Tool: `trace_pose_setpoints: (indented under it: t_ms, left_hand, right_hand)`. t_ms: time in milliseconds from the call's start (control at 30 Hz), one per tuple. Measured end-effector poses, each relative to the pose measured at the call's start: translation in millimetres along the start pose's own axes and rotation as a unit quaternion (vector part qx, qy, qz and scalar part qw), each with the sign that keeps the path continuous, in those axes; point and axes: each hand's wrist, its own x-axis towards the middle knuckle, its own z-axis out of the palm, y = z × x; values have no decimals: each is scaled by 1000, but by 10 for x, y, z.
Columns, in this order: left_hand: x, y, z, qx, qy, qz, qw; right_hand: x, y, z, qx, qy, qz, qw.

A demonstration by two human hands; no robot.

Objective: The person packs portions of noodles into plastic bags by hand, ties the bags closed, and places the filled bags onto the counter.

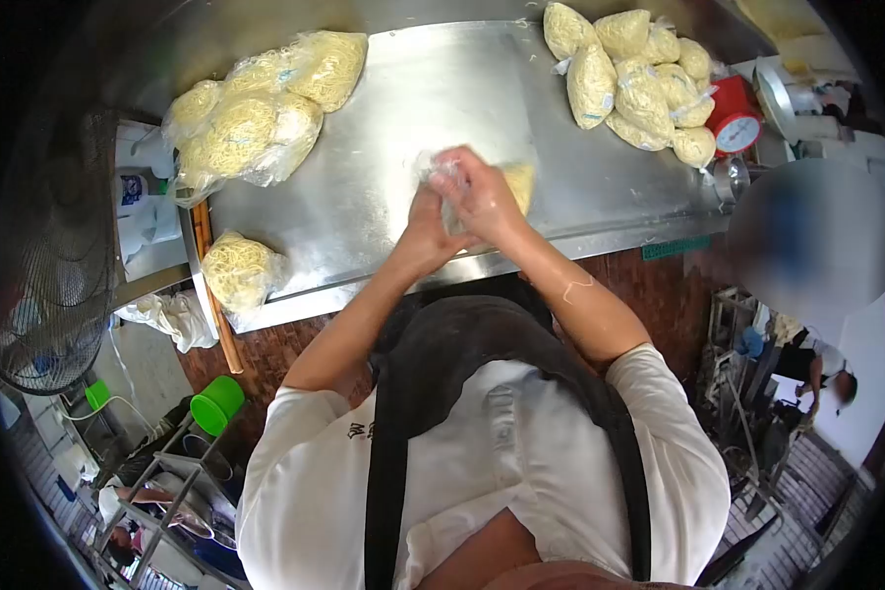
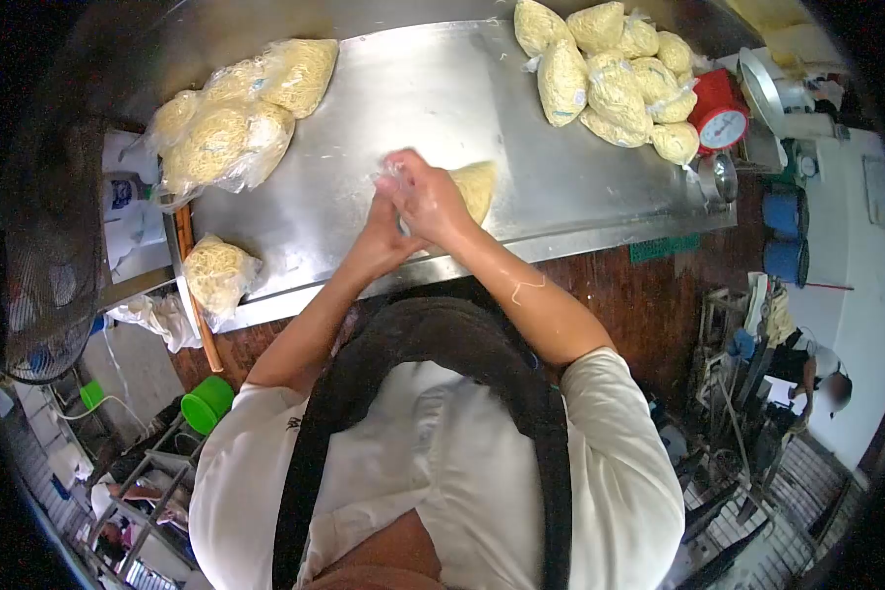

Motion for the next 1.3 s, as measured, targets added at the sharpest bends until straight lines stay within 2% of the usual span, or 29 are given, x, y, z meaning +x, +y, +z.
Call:
trace_pose_setpoints:
  t_ms: [33, 100, 133, 233, 267, 367, 400, 433, 467, 500, 533, 600, 700, 733, 833, 867, 933, 1033, 1067, 1133, 1167, 1233, 1267, 1300]
  left_hand:
    - [36, 54, 121, -6, -1, 2, 1000]
    - [155, -65, 380, -79, -13, -24, 996]
    - [215, -168, 552, -115, -22, -99, 988]
    - [513, -451, 976, -275, -39, -165, 947]
    - [498, -628, 1219, -253, -2, -200, 947]
    - [497, -811, 1613, -212, 100, -284, 930]
    - [598, -317, 1343, -281, 69, -314, 904]
    - [633, -140, 1234, -313, 62, -348, 881]
    - [651, -38, 1151, -342, 57, -382, 857]
    - [701, 51, 1094, -371, 55, -410, 831]
    - [713, 161, 1057, -345, 103, -411, 838]
    - [787, 449, 656, -344, 35, -355, 869]
    - [935, 434, 224, -286, -37, -311, 906]
    - [951, 292, 216, -254, -80, -293, 918]
    - [934, 253, 193, -24, -111, -198, 973]
    - [889, 249, 211, -42, -92, -223, 970]
    - [888, 265, 303, -79, -49, -261, 961]
    - [894, 484, 308, -207, -16, -316, 926]
    - [868, 506, 293, -225, -44, -292, 929]
    - [787, 526, 223, -262, -99, -245, 928]
    - [756, 434, 208, -176, -81, -189, 963]
    - [497, 54, 324, 2, -54, -77, 996]
    - [370, -103, 476, 31, -100, -80, 991]
    - [357, -314, 695, -100, -92, -87, 987]
  right_hand:
    - [-3, -153, -112, 46, 1, 16, 999]
    - [-8, 12, -304, 185, 41, -23, 982]
    - [-9, 127, -422, 253, 61, -43, 965]
    - [-153, 776, -636, 30, 150, -104, 983]
    - [-282, 1078, -578, -11, 134, -100, 986]
    - [-626, 1075, -218, -238, 40, -24, 970]
    - [-609, 1136, -139, -242, 31, -27, 969]
    - [-621, 1205, -48, -244, 20, -28, 969]
    - [-530, 1348, 19, -216, 61, -24, 974]
    - [-430, 1297, -98, -169, 39, -36, 984]
    - [-316, 1151, -296, -121, 19, -50, 991]
    - [-194, 1259, -544, -53, 14, -98, 994]
    - [-119, 1080, -892, 94, 27, 75, 992]
    - [-75, 1149, -803, 71, 81, 52, 993]
    - [-98, 1096, -526, 113, 85, 40, 989]
    - [-134, 1119, -472, 136, 49, 86, 986]
    - [-224, 1040, -307, 257, 113, 45, 959]
    - [-244, 1183, -87, 130, 107, -40, 985]
    - [-115, 1315, -4, 143, 76, -38, 986]
    - [-18, 1268, -180, 55, 31, -28, 998]
    - [29, 1236, -272, 11, 8, -26, 1000]
    - [177, 1123, -489, 24, -93, 86, 992]
    - [178, 888, -570, 28, -84, 51, 995]
    - [216, 938, -575, -10, -113, -37, 993]
